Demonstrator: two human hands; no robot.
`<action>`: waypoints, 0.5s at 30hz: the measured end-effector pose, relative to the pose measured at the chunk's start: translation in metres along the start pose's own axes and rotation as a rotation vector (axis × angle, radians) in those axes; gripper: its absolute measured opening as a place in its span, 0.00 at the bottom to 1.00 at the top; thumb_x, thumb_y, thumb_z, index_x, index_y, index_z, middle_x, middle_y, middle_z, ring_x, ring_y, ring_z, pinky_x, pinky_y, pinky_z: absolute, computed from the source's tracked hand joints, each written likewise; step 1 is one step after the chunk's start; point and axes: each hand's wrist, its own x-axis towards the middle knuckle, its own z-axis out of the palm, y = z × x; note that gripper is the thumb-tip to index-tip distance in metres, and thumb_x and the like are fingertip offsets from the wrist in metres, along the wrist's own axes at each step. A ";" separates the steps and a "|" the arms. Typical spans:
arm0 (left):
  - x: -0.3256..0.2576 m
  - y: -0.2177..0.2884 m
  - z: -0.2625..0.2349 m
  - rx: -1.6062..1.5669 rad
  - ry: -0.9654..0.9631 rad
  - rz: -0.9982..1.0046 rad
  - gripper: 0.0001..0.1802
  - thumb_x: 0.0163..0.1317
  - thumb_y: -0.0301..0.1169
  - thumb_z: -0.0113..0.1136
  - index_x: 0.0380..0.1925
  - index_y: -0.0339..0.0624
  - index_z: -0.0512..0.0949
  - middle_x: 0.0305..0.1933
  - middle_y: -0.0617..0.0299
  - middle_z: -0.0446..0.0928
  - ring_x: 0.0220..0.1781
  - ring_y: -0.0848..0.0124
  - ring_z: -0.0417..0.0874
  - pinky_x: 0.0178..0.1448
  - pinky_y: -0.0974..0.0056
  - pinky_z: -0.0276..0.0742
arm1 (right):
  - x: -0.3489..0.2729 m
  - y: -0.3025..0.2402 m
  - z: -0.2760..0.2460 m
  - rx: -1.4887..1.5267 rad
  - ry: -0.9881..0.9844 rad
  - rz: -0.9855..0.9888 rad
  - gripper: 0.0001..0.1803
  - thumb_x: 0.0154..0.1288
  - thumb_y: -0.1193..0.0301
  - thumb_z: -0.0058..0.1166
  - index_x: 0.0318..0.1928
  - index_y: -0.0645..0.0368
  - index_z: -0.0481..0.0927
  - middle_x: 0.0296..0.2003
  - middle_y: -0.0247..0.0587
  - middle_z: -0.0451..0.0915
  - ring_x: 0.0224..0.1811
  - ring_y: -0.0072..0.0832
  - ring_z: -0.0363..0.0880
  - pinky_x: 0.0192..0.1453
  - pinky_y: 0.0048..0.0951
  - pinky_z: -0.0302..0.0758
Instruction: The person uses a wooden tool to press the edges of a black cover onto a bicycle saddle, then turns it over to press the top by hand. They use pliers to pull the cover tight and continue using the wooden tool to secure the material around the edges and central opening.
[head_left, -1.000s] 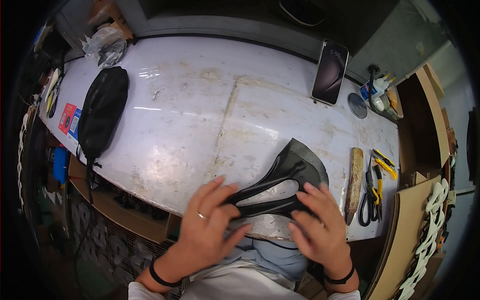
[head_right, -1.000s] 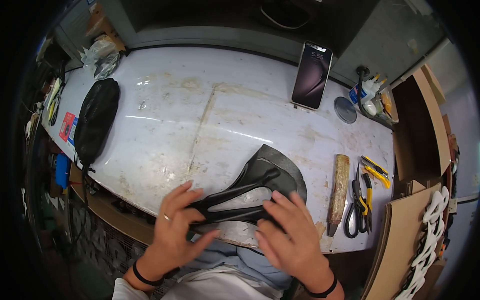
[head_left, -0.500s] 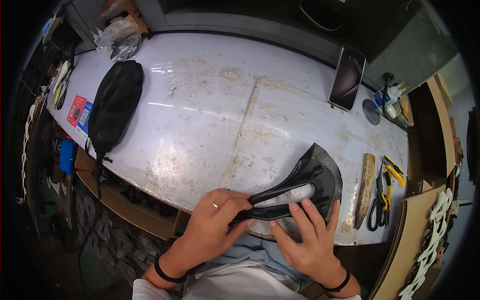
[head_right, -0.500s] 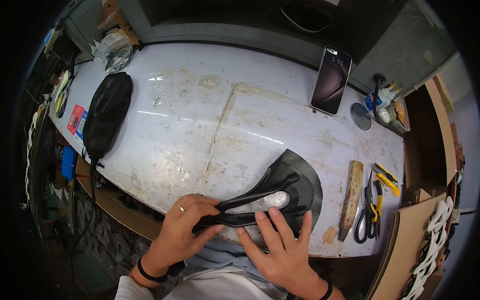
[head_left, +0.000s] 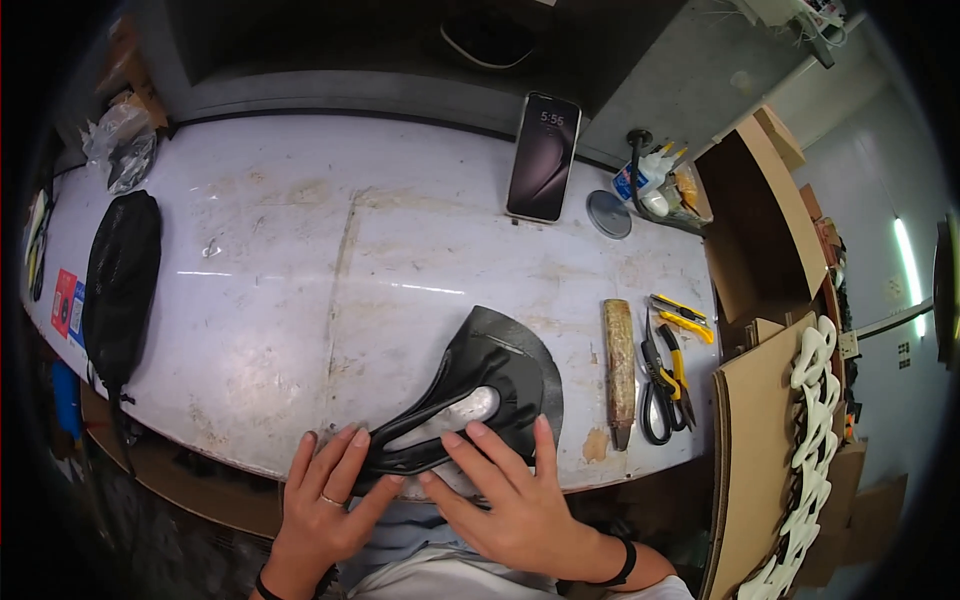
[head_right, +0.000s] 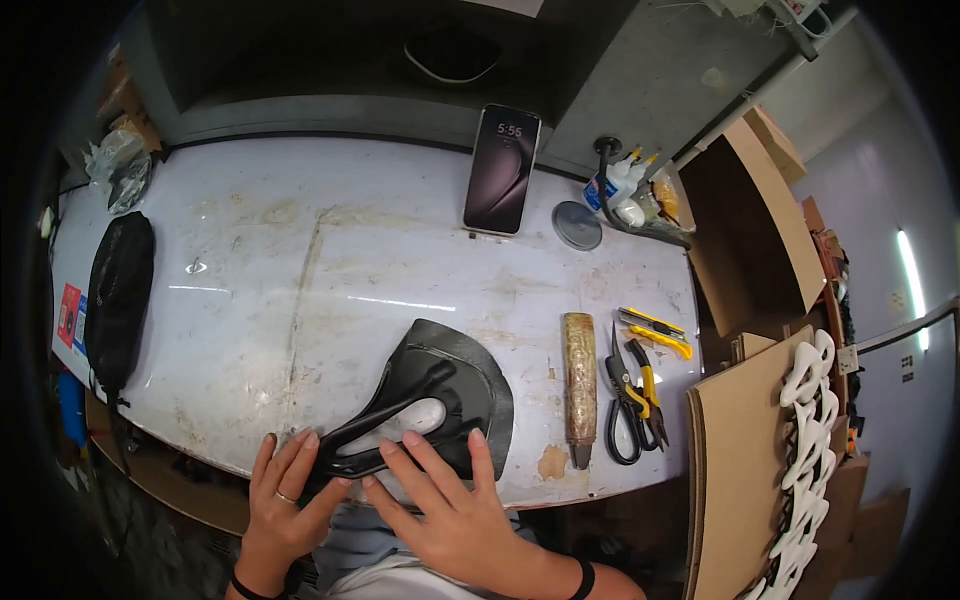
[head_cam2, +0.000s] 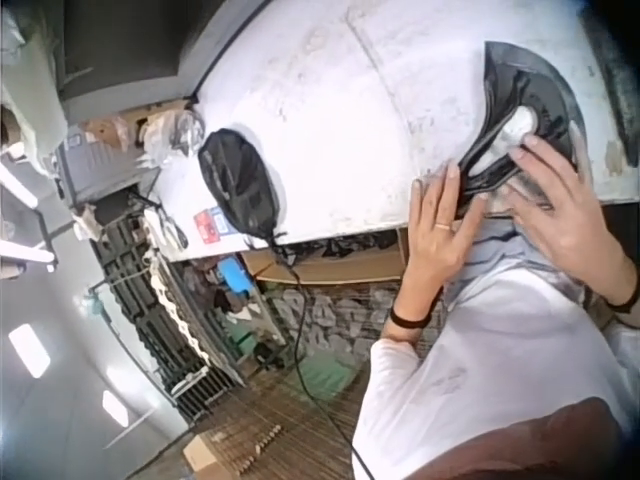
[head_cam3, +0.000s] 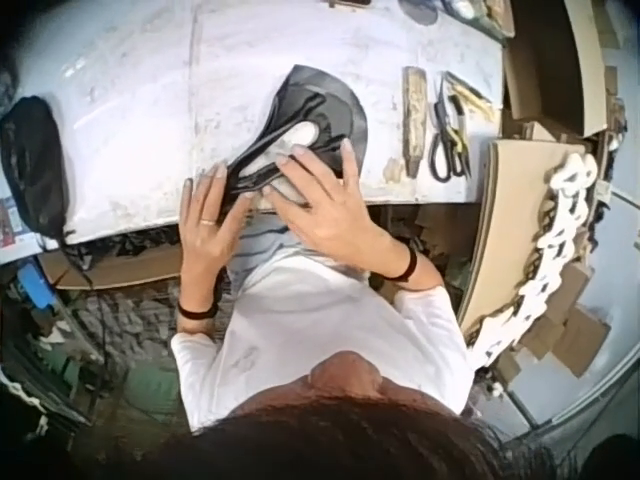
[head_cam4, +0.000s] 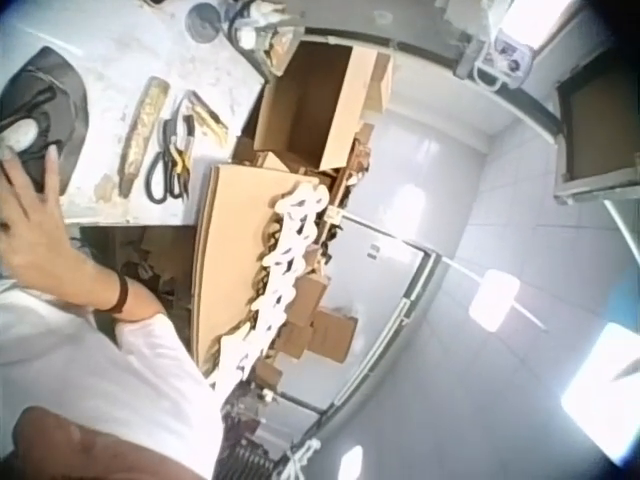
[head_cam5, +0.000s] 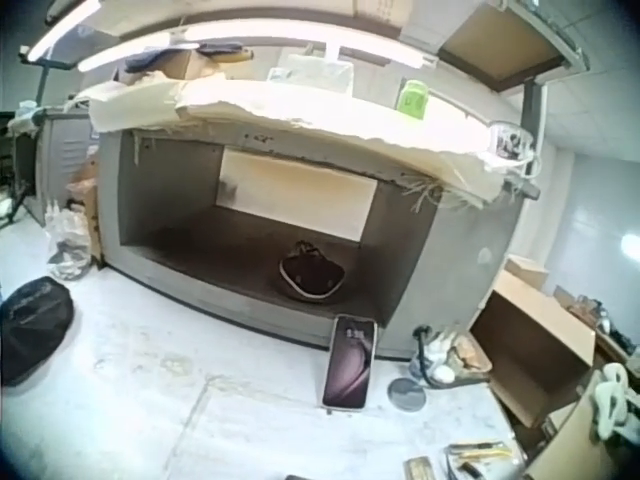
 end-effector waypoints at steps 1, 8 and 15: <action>0.000 0.000 -0.002 0.004 -0.005 0.000 0.17 0.63 0.32 0.73 0.51 0.62 0.91 0.74 0.46 0.81 0.70 0.48 0.87 0.78 0.30 0.72 | -0.004 0.008 -0.005 0.118 0.048 0.062 0.21 0.65 0.66 0.70 0.59 0.46 0.93 0.72 0.53 0.79 0.79 0.48 0.74 0.85 0.78 0.52; 0.006 0.005 -0.005 -0.090 0.002 -0.053 0.18 0.61 0.29 0.73 0.51 0.62 0.90 0.74 0.47 0.81 0.69 0.50 0.87 0.80 0.23 0.64 | -0.044 0.149 -0.035 -0.146 0.373 0.756 0.13 0.72 0.75 0.67 0.52 0.67 0.80 0.67 0.69 0.77 0.75 0.68 0.73 0.77 0.52 0.72; 0.005 0.001 -0.002 -0.135 0.068 -0.047 0.17 0.60 0.28 0.73 0.50 0.58 0.91 0.73 0.49 0.82 0.67 0.52 0.88 0.80 0.28 0.68 | -0.060 0.171 -0.029 -0.117 0.508 0.695 0.24 0.67 0.75 0.72 0.60 0.63 0.75 0.47 0.50 0.81 0.46 0.40 0.82 0.57 0.40 0.80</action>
